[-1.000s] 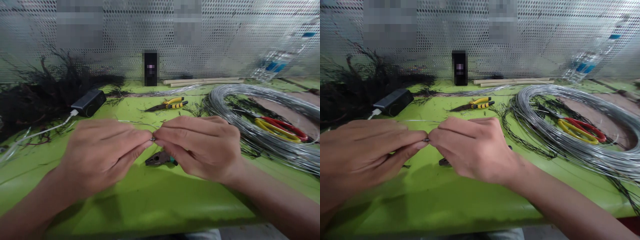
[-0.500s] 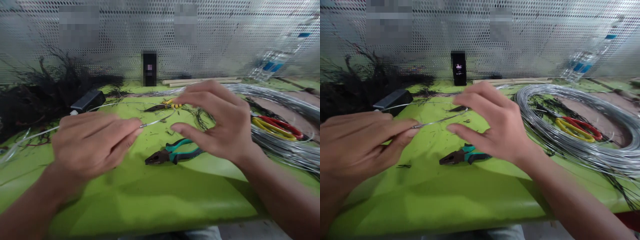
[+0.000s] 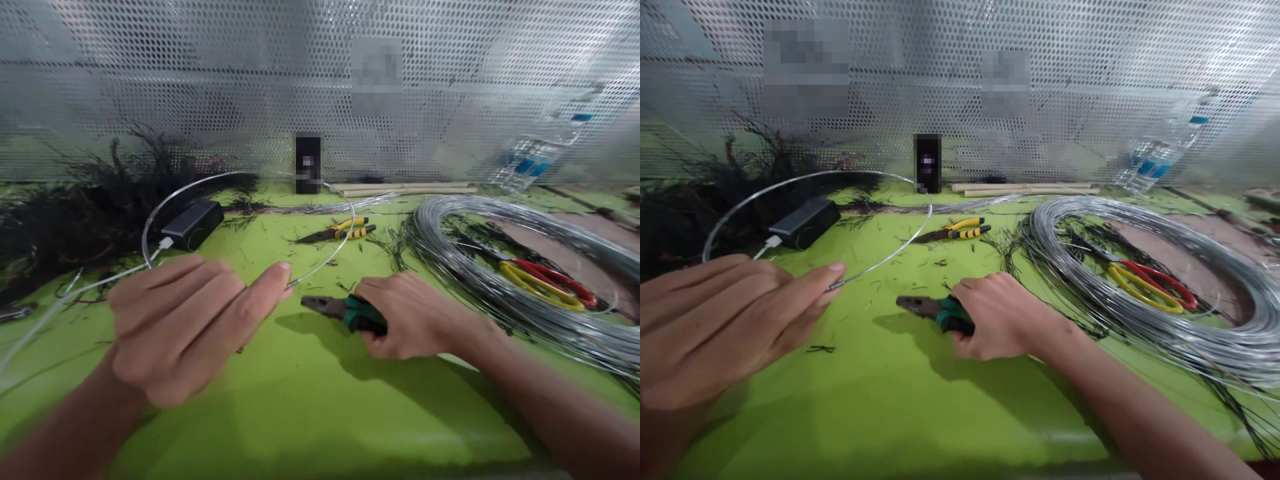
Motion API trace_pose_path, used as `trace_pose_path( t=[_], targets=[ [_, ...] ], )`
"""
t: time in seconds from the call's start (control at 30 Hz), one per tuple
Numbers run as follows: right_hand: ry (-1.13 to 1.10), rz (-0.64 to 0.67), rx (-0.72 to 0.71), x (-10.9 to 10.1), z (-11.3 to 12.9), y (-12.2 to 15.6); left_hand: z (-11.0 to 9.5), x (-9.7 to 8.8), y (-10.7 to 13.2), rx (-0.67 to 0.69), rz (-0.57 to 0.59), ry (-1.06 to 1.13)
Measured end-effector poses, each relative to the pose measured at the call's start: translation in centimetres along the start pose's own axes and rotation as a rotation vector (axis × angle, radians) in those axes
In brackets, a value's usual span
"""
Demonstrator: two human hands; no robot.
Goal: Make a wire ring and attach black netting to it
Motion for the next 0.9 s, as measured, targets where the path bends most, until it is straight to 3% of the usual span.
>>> trace_pose_path(
  t=[0.07, 0.23, 0.4, 0.57, 0.73, 0.9],
  targets=[
    [-0.072, -0.076, 0.065, -0.5, -0.4, 0.1, 0.1, 0.2, 0.2, -0.079, 0.017, 0.01],
    [-0.214, -0.228, 0.117, -1.0, -0.4, 0.4, 0.0, 0.2, 0.9, -0.361, -0.098, 0.171],
    [-0.61, -0.331, 0.06, -0.7, 1.1, 0.7, 0.4, 0.2, 1.2, -0.828, -0.108, 0.34],
    [-0.778, -0.368, -0.044, -1.0, 3.6, 0.0, 0.2, 0.2, 1.3, -1.02, -0.12, 0.486],
    [-0.879, -0.499, -0.027, -0.7, 4.2, -0.6, 0.0, 0.2, 1.7, -1.01, -0.126, 0.463],
    [-0.765, -0.537, -0.095, 0.3, 4.7, -0.8, -0.9, -0.3, -0.1, -0.541, -0.022, 0.319]
  ],
)
Point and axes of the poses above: each hand's wrist, its own y-axis away from the middle knuckle, its own x-axis out of the palm, z = x × y, the point moved 5 cm from there along -y, towards the middle knuckle, and after that the axes turned 2 degrees about y, right-handed, at the moved point
